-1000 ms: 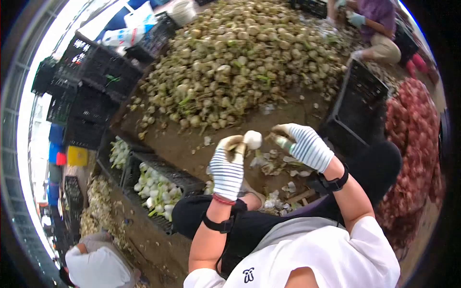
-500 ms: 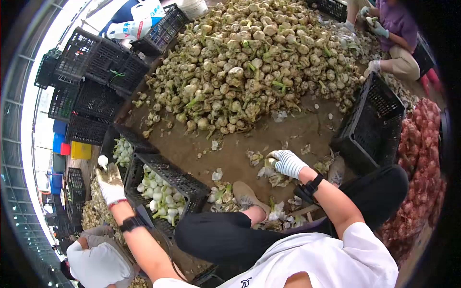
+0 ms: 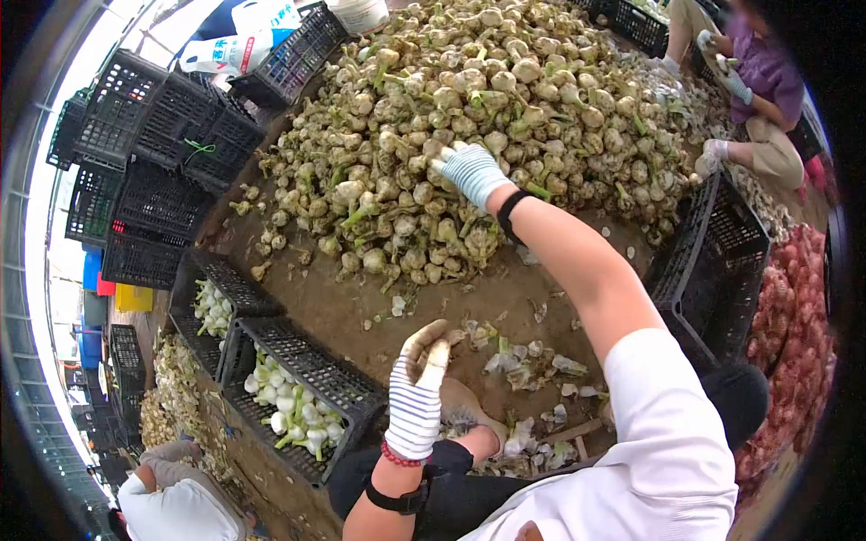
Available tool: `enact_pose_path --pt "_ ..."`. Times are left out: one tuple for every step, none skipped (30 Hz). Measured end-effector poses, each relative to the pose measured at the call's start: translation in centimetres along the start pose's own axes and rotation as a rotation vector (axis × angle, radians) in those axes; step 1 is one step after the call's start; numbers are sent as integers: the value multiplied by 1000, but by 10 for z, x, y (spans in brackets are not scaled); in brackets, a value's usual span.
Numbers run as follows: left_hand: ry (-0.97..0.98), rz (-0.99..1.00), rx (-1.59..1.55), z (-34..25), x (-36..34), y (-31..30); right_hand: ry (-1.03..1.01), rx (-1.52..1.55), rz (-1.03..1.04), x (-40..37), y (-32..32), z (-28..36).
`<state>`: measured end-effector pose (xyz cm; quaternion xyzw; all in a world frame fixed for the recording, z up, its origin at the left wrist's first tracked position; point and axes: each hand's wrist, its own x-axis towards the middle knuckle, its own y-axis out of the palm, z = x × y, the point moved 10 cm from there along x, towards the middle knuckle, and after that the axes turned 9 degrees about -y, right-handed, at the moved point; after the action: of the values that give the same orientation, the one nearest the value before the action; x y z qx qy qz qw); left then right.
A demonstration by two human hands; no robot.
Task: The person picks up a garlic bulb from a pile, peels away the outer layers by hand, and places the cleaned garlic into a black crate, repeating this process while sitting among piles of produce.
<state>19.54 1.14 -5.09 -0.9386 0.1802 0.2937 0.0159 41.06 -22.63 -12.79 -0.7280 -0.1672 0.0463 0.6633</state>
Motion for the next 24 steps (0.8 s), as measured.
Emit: enact_pose_path --pt "15 -17 12 -1 3 -1 -14 -19 6 2 3 1" --pt "32 -34 22 -2 5 -2 -11 -23 10 -1 4 -2" --pt "33 -30 19 -2 6 -1 46 34 -69 -7 -10 -7" --pt "57 -34 44 -6 7 -1 104 89 -150 -14 -28 -13" --pt "81 -37 70 -9 7 -1 261 180 -176 -26 -40 -29" --pt "82 -20 -16 -6 13 -3 332 243 -466 -61 -65 -32" --pt "133 -18 -12 -5 19 -3 580 986 -616 -78 -9 -62" --pt "186 -15 -9 -7 22 -1 728 1510 -638 -112 -49 -32" --pt "244 27 -16 -16 22 12 748 1748 -563 -147 -82 -1" --pt "297 71 -20 -23 21 25 654 2209 -564 -165 -100 33" --pt "312 162 95 -22 24 40 332 2808 -595 -173 -103 67" --pt "299 238 13 -21 23 58 319 2535 -612 -195 -119 87" --pt "296 339 -50 -20 21 73 376 2644 -587 -213 -138 110" --pt "289 439 -114 -17 17 87 219 2641 -659 -230 -155 128" --pt "340 445 -78 -19 10 94 294 2580 -658 -244 -159 136" --pt "342 465 -73 -18 3 100 365 2515 -657 -256 -163 138" --pt "368 457 -46 -21 -6 103 367 2500 -681 -268 -171 133" --pt "393 448 -20 -23 -16 107 489 2051 -531 -284 -173 119" --pt "446 379 3 -29 -28 108 582 1597 -383 -299 -178 104" --pt "689 252 228 -47 -49 110 564 1659 -508 -304 -195 100" --pt "806 176 345 -50 -59 112 597 1710 -540 -310 -196 100" --pt "926 94 461 -54 -70 115 625 1760 -573 -315 -196 100" --pt "932 105 461 -53 -75 117 569 1867 -698 -313 -203 106" --pt "1056 48 557 -60 -92 123 503 1972 -823 -310 -210 111"
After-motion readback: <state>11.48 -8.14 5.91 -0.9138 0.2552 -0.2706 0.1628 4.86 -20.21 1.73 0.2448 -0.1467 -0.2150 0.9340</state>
